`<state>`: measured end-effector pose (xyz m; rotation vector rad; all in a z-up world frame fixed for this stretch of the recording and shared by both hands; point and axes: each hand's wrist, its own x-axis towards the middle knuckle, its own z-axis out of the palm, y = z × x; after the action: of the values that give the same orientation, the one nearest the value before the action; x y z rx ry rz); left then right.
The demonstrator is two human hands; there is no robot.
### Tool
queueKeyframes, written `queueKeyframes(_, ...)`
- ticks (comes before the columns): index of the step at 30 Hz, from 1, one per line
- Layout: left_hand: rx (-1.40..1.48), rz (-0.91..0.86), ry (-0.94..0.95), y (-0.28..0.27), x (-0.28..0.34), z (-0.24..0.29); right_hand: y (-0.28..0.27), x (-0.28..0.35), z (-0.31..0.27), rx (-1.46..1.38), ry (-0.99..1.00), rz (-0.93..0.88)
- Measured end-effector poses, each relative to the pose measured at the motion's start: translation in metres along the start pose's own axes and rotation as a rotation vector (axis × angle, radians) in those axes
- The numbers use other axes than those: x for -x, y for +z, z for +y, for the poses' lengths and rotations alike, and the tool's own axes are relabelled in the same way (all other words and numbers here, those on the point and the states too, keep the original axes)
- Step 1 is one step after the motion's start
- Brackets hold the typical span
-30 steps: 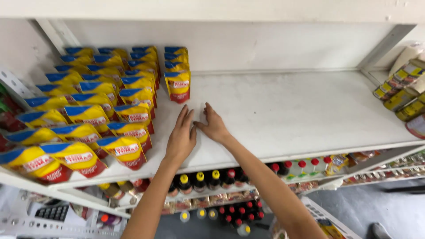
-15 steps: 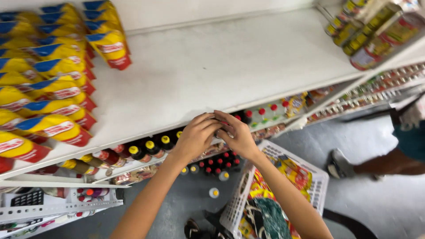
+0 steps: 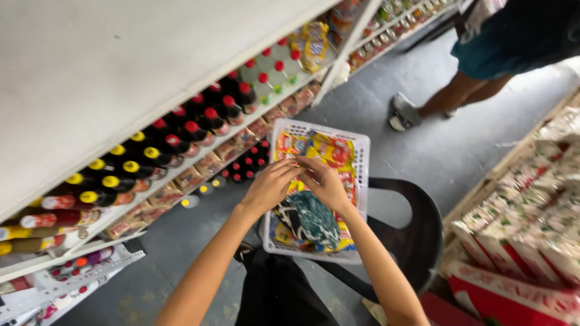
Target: Arranging sauce pouches on a grocery store shelf from a plastic basket.
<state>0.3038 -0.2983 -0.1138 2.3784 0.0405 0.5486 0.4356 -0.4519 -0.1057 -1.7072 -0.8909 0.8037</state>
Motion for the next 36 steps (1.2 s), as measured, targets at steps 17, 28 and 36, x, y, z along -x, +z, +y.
queueKeyframes(17,-0.009,-0.547,-0.504,0.146,0.081,0.002,0.023,0.143,0.163,0.289,0.047,0.031)
queueKeyframes(28,-0.01,-0.274,-0.747,0.227,0.103,-0.05,0.032,0.21,0.184,0.167,0.285,0.161)
queueKeyframes(36,0.092,-0.474,-0.473,0.316,0.056,-0.013,0.007,0.305,0.211,-0.649,0.639,0.581)
